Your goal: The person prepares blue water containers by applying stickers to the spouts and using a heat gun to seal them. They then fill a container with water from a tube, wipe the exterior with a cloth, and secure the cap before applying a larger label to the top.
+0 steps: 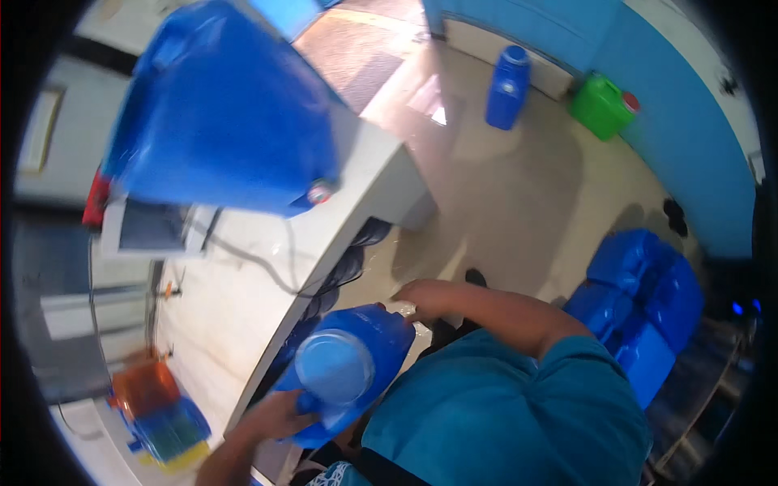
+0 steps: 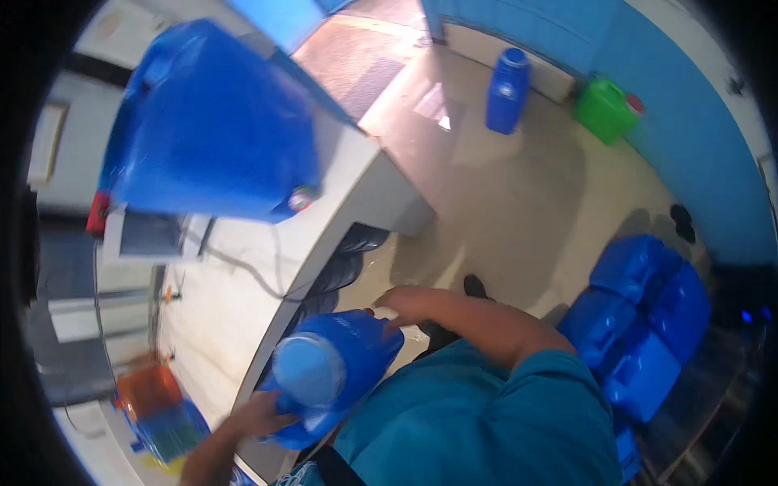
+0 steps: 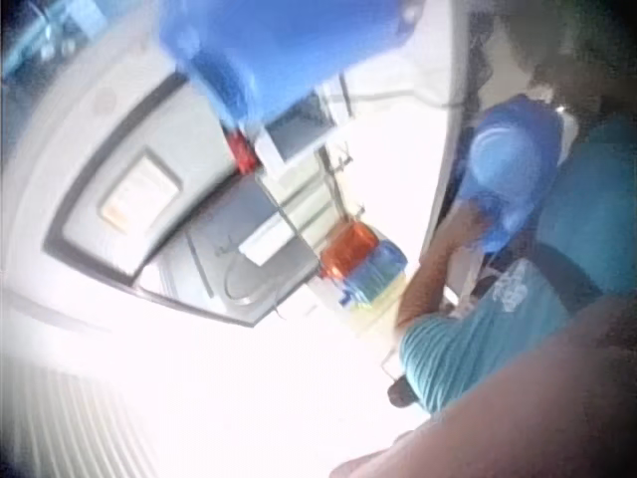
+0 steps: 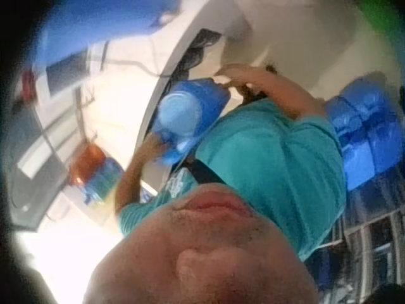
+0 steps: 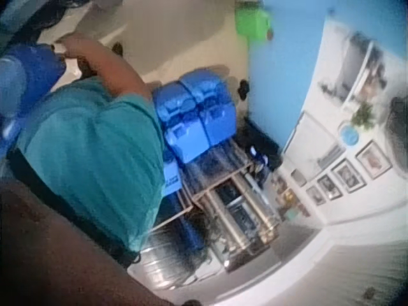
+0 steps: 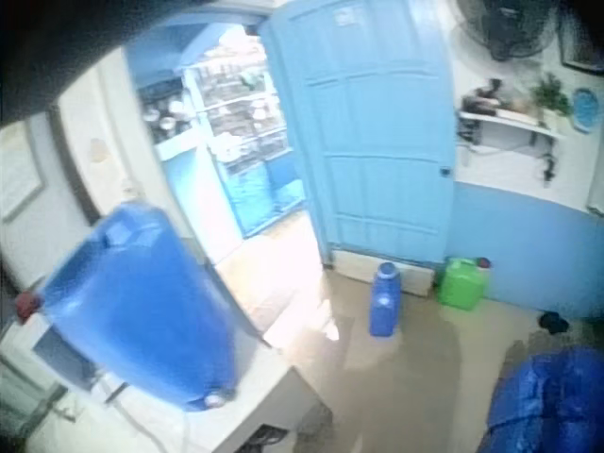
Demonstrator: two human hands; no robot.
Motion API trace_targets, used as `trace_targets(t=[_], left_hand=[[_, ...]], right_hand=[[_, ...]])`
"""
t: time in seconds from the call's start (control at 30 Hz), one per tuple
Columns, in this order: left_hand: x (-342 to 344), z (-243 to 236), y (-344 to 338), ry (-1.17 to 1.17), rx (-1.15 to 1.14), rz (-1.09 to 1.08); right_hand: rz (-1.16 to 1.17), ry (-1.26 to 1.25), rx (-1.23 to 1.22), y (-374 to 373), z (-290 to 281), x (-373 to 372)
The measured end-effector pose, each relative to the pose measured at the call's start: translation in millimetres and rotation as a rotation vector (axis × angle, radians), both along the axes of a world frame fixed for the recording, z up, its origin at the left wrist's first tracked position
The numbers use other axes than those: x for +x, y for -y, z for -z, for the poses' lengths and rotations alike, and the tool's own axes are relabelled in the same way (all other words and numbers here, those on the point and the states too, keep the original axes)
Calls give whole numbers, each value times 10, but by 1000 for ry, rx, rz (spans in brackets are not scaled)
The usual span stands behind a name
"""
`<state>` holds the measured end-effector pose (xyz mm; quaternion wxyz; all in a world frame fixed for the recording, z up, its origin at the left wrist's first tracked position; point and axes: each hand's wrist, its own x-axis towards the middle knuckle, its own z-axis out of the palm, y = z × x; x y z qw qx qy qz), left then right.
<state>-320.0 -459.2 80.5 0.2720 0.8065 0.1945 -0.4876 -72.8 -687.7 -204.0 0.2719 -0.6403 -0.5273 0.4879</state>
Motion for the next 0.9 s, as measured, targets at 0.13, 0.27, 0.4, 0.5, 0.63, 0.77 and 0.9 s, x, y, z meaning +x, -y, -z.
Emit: trace_targets(t=[0.13, 0.27, 0.4, 0.5, 0.63, 0.77, 0.9], left_hand=[[-85, 2355, 577, -46, 120, 149], [517, 4068, 1240, -149, 113, 202], [1546, 5217, 1852, -314, 41, 223], [2518, 5721, 2449, -417, 37, 163], [3978, 5864, 3026, -289, 67, 8], [5421, 6225, 3588, -91, -58, -82], [6735, 6737, 3900, 389, -88, -53]], right_hand=[[736, 78, -362, 2365, 1123, 848], [1147, 401, -914, 5544, 1040, 983], [1178, 544, -1373, 7934, 547, 13], [1375, 268, -1519, 8279, 572, -543], [1612, -212, -1141, 7413, 1316, -653], [1781, -576, -1015, 6882, 1415, -899], [1703, -688, -1066, 6943, 1384, -843]])
